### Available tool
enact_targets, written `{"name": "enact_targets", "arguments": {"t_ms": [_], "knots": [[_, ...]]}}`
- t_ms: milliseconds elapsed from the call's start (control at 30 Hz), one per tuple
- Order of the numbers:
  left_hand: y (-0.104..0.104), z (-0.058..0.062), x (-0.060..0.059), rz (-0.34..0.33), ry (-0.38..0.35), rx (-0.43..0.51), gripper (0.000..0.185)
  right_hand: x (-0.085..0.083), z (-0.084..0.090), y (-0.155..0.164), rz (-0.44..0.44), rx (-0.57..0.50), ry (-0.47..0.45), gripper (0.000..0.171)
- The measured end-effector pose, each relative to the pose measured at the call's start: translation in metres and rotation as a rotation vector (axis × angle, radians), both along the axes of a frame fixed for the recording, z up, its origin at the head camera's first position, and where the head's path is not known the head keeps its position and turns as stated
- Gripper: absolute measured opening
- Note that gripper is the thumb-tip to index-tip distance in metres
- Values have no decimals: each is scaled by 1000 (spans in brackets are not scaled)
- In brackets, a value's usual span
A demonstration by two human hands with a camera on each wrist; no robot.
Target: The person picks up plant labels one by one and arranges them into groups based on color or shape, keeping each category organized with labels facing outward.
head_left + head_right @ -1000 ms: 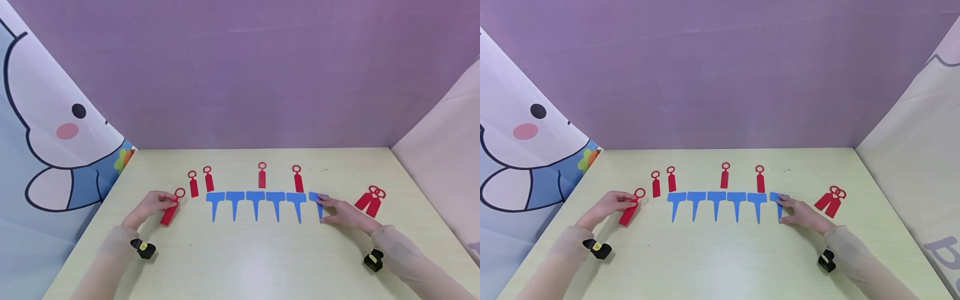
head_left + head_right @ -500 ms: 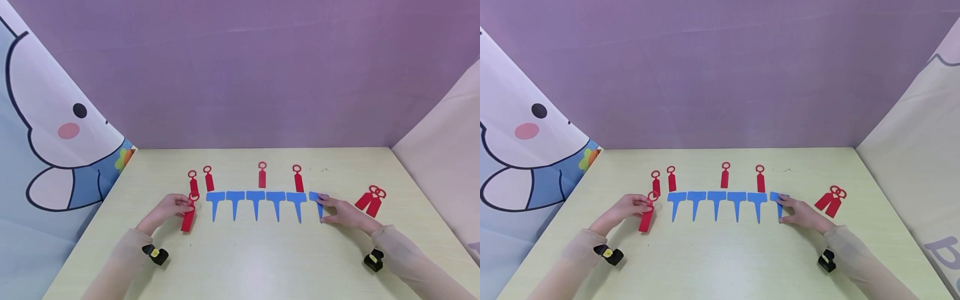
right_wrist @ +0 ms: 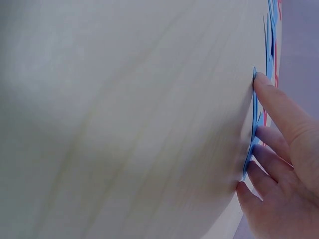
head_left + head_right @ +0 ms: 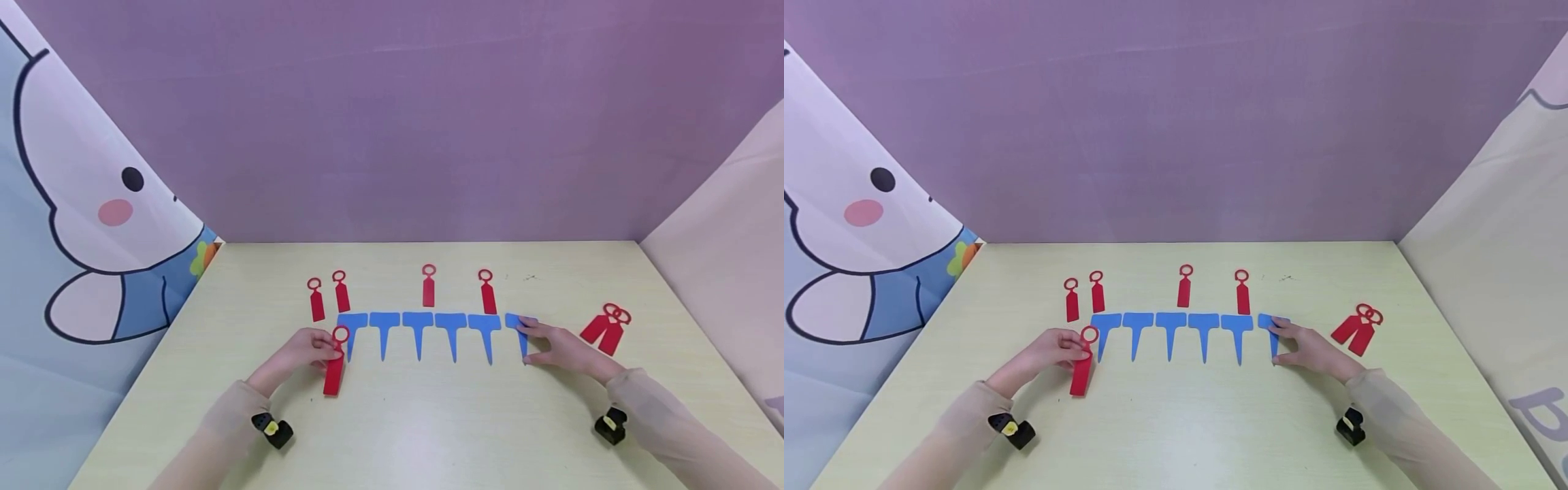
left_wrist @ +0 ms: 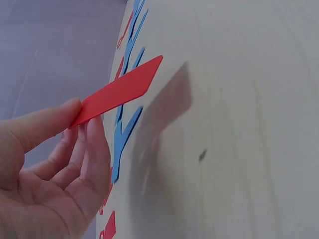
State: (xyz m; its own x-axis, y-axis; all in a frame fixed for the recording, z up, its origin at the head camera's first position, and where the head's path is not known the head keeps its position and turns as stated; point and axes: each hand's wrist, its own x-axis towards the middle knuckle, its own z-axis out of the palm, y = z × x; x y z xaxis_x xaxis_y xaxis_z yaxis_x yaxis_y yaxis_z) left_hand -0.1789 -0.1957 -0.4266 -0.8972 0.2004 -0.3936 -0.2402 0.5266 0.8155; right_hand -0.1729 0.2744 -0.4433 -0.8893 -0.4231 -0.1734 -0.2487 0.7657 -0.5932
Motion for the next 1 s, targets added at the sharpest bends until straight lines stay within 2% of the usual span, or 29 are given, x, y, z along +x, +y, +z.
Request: {"name": "enact_targets", "arguments": {"t_ms": [133,500,733,1000], "knots": [[7,0,5,-31,-10,44,25,0,0,0,3,5,-2,70],[21,-6,14,-129,-47,68,23,0,0,0,9,-2,7,70],[26,-11,18,-194,-52,117,22,1,0,0,6,-7,4,71],[32,-12,22,-217,-44,107,19,0,-1,1,9,-6,22,73]]}}
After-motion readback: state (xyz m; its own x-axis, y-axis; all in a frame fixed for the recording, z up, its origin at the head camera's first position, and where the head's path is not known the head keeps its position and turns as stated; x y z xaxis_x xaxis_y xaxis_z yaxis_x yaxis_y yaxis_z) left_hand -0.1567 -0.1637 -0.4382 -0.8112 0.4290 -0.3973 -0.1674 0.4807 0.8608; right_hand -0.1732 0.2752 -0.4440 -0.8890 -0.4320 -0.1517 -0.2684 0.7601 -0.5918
